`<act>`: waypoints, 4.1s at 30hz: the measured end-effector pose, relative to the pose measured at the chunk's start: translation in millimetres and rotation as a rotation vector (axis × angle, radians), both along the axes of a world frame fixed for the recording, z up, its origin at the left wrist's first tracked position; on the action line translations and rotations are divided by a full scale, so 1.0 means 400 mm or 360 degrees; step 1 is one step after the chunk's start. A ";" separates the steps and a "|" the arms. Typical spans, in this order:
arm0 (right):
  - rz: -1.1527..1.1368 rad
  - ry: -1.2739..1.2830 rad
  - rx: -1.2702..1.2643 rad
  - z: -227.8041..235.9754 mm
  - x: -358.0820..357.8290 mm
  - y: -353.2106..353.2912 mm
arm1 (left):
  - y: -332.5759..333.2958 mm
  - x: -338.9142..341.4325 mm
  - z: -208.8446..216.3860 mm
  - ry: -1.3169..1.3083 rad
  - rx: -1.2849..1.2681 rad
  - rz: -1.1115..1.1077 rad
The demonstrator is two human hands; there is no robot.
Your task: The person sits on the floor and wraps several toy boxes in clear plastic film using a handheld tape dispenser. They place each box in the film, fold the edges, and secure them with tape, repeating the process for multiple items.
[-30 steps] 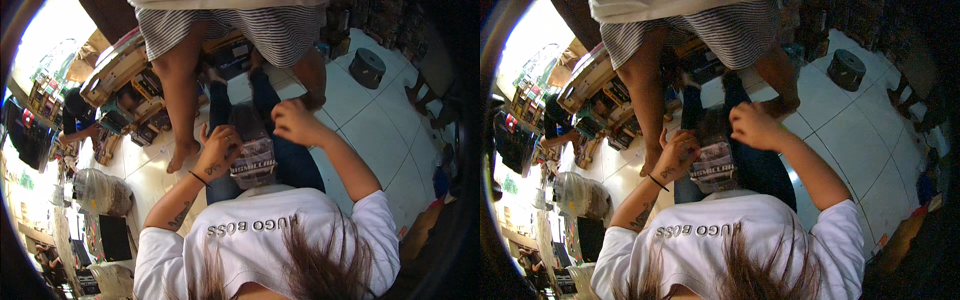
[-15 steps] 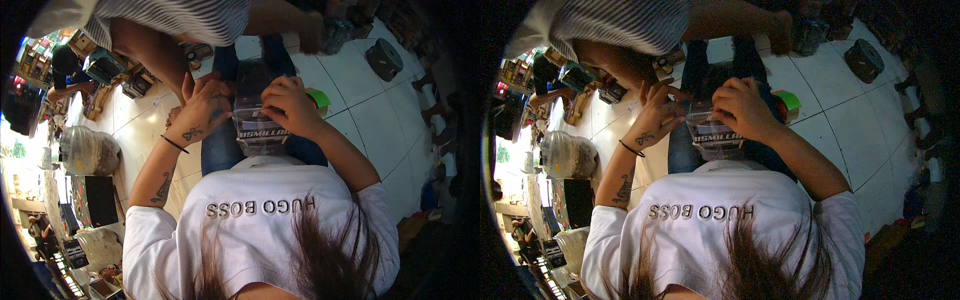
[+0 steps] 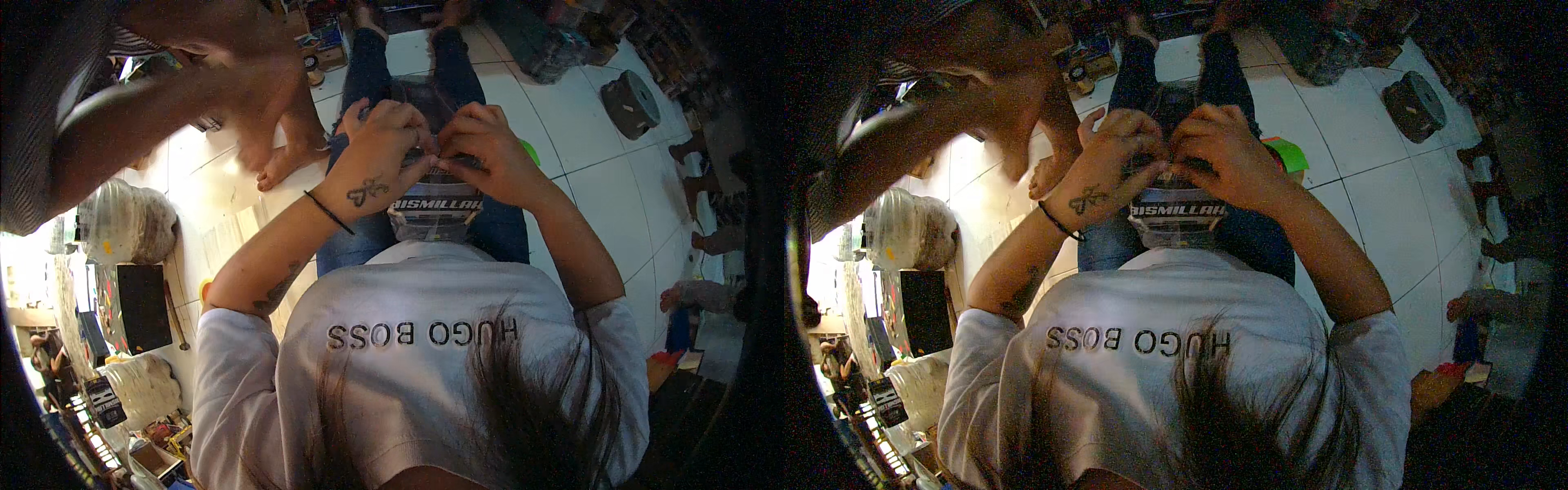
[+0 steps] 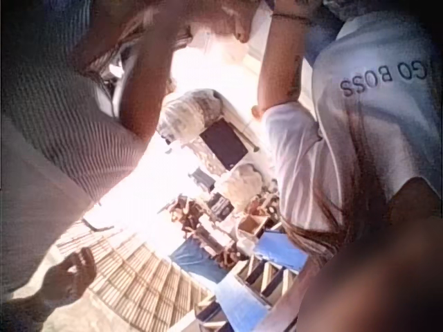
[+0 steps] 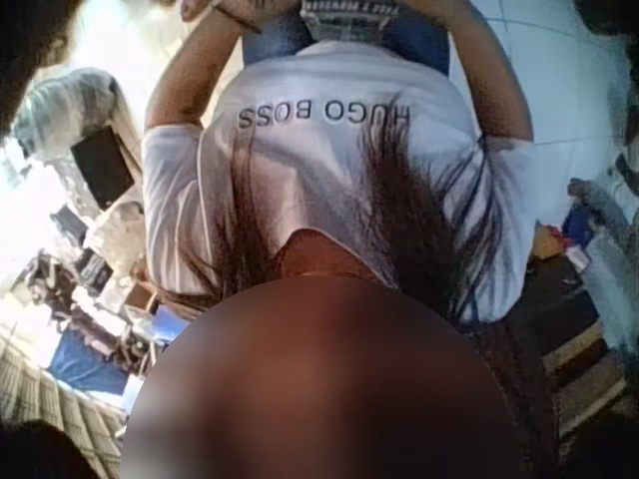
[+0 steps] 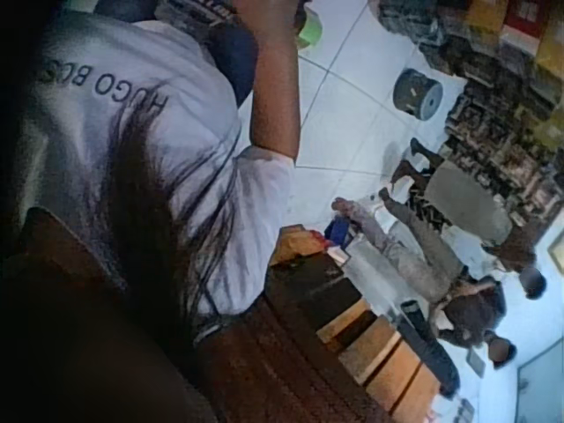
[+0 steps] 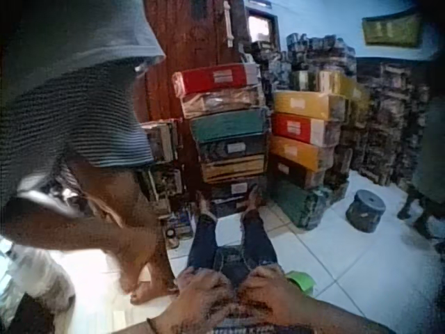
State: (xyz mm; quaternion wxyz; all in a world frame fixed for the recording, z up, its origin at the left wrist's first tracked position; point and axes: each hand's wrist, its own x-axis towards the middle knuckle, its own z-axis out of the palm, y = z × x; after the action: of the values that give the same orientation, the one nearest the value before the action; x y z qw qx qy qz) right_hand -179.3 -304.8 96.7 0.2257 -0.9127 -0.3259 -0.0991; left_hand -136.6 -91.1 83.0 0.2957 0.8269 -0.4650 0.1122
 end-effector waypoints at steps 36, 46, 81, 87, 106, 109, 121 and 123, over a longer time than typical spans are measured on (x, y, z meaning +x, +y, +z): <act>-0.0499 -0.0265 -0.0033 0.014 -0.061 -0.016 | -0.013 0.034 -0.053 0.0273 -0.0013 -0.0045; -0.0613 0.0363 0.0669 -0.089 -0.034 -0.003 | 0.072 0.041 -0.041 0.0033 0.0136 0.0258; -0.1670 0.1048 -0.0054 -0.527 0.114 -0.467 | -0.219 0.060 -0.122 -0.0939 0.0145 -0.0393; -0.2085 0.0295 0.0132 -0.339 0.044 -0.443 | -0.225 0.071 -0.133 -0.0929 0.0082 -0.0446; -0.0827 0.0642 -0.0179 0.275 0.110 -0.152 | -0.222 0.099 -0.154 -0.0753 -0.0437 -0.0580; -0.0856 0.0750 -0.0240 0.297 0.129 -0.134 | -0.225 0.100 -0.163 -0.0734 -0.0477 -0.0581; -0.1110 0.0105 0.0036 0.144 -0.180 -0.109 | -0.229 0.099 -0.188 -0.0666 -0.0566 -0.0640; -0.1210 0.0081 0.0038 0.122 -0.238 -0.109 | -0.230 0.097 -0.191 -0.0697 -0.0558 -0.0610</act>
State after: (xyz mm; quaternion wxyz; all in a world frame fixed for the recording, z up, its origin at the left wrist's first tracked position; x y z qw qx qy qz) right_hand -274.5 -348.4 145.4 0.1914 -0.9679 0.0428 -0.1569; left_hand -97.7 -183.2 6.6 0.3422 0.6174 -0.6380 0.3078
